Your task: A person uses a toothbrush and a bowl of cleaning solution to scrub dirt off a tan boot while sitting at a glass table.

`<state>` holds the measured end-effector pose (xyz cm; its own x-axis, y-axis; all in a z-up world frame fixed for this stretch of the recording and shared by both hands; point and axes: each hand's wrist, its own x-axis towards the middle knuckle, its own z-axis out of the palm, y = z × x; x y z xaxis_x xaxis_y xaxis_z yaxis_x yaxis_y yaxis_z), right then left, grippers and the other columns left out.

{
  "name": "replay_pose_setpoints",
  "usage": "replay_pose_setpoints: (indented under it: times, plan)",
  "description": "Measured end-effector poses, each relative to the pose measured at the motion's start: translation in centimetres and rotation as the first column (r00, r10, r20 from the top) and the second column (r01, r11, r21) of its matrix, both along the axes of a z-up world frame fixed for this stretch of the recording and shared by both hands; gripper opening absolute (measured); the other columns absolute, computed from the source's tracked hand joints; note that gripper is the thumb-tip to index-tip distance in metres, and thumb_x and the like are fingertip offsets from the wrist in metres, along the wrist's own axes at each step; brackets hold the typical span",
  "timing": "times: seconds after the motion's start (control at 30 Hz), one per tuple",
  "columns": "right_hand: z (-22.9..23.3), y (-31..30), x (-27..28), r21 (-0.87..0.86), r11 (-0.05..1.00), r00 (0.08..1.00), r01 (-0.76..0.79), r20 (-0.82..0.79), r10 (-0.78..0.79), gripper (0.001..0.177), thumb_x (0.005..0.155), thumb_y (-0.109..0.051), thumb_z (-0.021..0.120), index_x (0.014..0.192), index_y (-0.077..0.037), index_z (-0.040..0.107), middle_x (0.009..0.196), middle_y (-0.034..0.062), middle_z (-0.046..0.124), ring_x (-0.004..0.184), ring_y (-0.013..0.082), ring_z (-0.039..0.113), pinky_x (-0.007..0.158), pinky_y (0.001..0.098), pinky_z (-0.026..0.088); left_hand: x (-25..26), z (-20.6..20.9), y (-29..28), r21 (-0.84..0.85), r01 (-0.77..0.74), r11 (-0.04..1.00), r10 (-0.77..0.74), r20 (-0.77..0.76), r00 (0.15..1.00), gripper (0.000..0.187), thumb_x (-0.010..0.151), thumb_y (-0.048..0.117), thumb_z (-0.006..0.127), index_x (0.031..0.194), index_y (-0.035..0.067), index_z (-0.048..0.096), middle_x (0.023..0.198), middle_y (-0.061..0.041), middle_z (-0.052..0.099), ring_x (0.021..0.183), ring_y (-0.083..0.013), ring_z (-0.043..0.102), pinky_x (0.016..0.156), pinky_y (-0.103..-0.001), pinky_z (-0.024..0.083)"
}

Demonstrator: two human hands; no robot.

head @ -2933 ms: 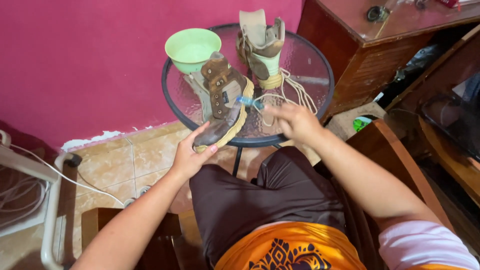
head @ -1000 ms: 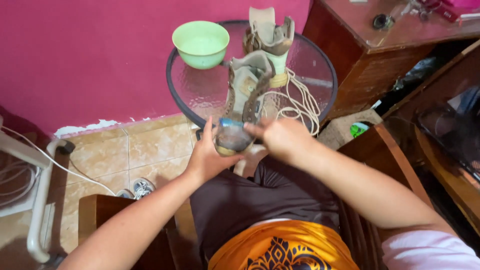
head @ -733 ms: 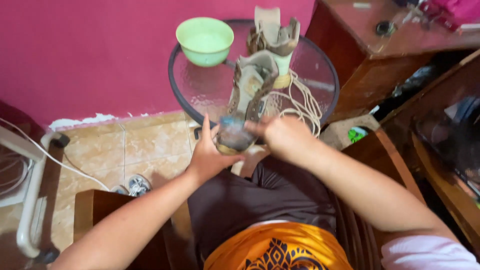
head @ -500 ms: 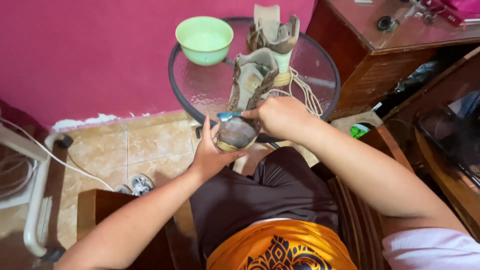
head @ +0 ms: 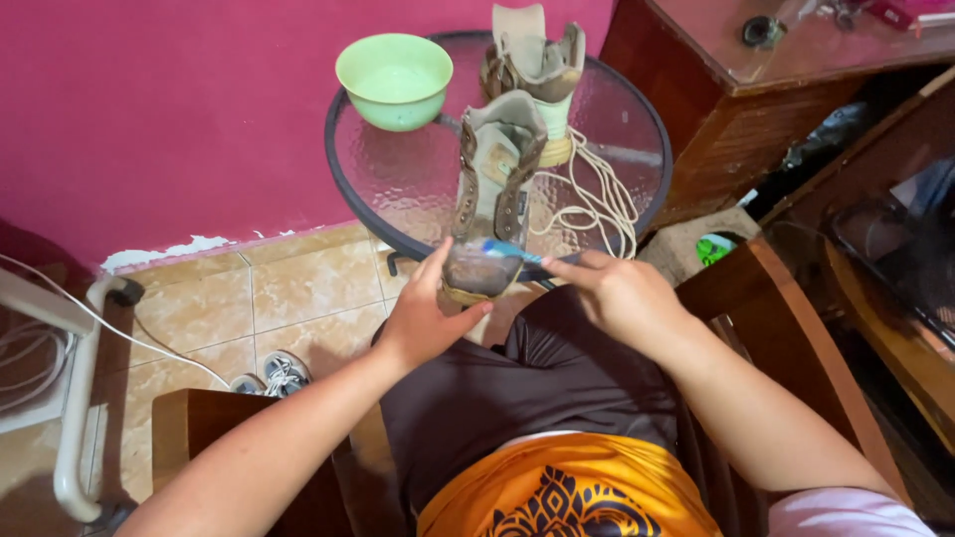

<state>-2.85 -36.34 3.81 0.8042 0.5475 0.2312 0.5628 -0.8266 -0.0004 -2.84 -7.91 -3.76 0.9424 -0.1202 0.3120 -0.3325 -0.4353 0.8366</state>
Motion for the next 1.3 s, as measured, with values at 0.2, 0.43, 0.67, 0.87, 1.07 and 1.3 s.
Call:
replay_pose_setpoints:
  times: [0.2, 0.43, 0.67, 0.87, 1.07, 1.3]
  plan:
    - [-2.3, 0.5, -1.1, 0.031, 0.997, 0.997, 0.069, 0.026, -0.070, 0.046, 0.092, -0.020, 0.050, 0.132, -0.037, 0.066, 0.084, 0.0035, 0.063, 0.073, 0.0309, 0.071, 0.063, 0.0434, 0.061, 0.1, -0.4, 0.0, 0.104, 0.015, 0.995, -0.009, -0.056, 0.998, 0.110, 0.070, 0.050, 0.087, 0.158, 0.012, 0.033, 0.149, -0.021, 0.045, 0.139, -0.0372, 0.047, 0.117, -0.048, 0.040]
    - [-4.3, 2.7, 2.1, 0.156, 0.987, 0.993, -0.034, 0.114, 0.016, 0.044, 0.093, -0.014, 0.052, 0.130, -0.032, 0.069, 0.086, 0.0051, 0.066, 0.071, 0.0339, 0.071, 0.064, 0.0444, 0.058, 0.7, 0.0, 0.2, 0.165, 0.014, 0.986, 0.001, -0.090, 0.996, 0.105, 0.076, 0.045, 0.085, 0.157, 0.005, 0.031, 0.148, -0.024, 0.045, 0.137, -0.0401, 0.049, 0.115, -0.050, 0.041]
    - [-4.9, -1.9, 0.8, 0.485, 0.873, 0.992, -0.039, -0.089, 0.094, 0.040, 0.091, -0.003, 0.060, 0.124, -0.020, 0.075, 0.087, 0.0105, 0.074, 0.086, 0.0341, 0.074, 0.072, 0.0430, 0.059, 0.5, 0.0, 0.1, 0.173, 0.033, 0.984, -0.031, -0.013, 0.999, 0.103, 0.078, 0.045, 0.083, 0.155, -0.001, 0.032, 0.144, -0.027, 0.046, 0.134, -0.0446, 0.049, 0.112, -0.052, 0.043]
    - [-5.1, 2.0, -1.8, 0.544, 0.829, 0.982, -0.132, -0.042, 0.184, 0.042, 0.091, -0.006, 0.058, 0.125, -0.024, 0.075, 0.085, 0.0068, 0.072, 0.082, 0.0330, 0.072, 0.071, 0.0398, 0.058, -0.1, 1.0, -0.1, 0.159, 0.075, 0.984, -0.059, -0.105, 0.993, 0.103, 0.083, 0.045, 0.078, 0.159, 0.001, 0.023, 0.151, -0.027, 0.037, 0.139, -0.0470, 0.043, 0.113, -0.056, 0.041]
    - [-5.9, 2.5, -0.9, 0.405, 0.888, 0.971, -0.217, 0.182, 0.154, 0.040, 0.092, -0.012, 0.056, 0.122, -0.033, 0.074, 0.080, -0.0002, 0.064, 0.073, 0.0266, 0.069, 0.067, 0.0376, 0.057, -0.9, 2.3, -0.2, 0.240, 0.086, 0.967, -0.046, -0.168, 0.985, 0.099, 0.088, 0.045, 0.072, 0.160, 0.004, 0.018, 0.154, -0.026, 0.033, 0.140, -0.0462, 0.041, 0.114, -0.057, 0.040]
    - [-11.1, -1.5, 0.7, 0.736, 0.648, 0.975, -0.198, 0.077, 0.210, 0.046, 0.088, 0.006, 0.060, 0.128, -0.011, 0.073, 0.079, 0.0126, 0.071, 0.071, 0.0327, 0.071, 0.068, 0.0412, 0.057, -1.5, 3.4, -0.8, 0.310, 0.082, 0.947, -0.015, -0.210, 0.978, 0.100, 0.090, 0.056, 0.062, 0.161, 0.005, 0.014, 0.155, -0.027, 0.033, 0.136, -0.0499, 0.044, 0.110, -0.059, 0.042]
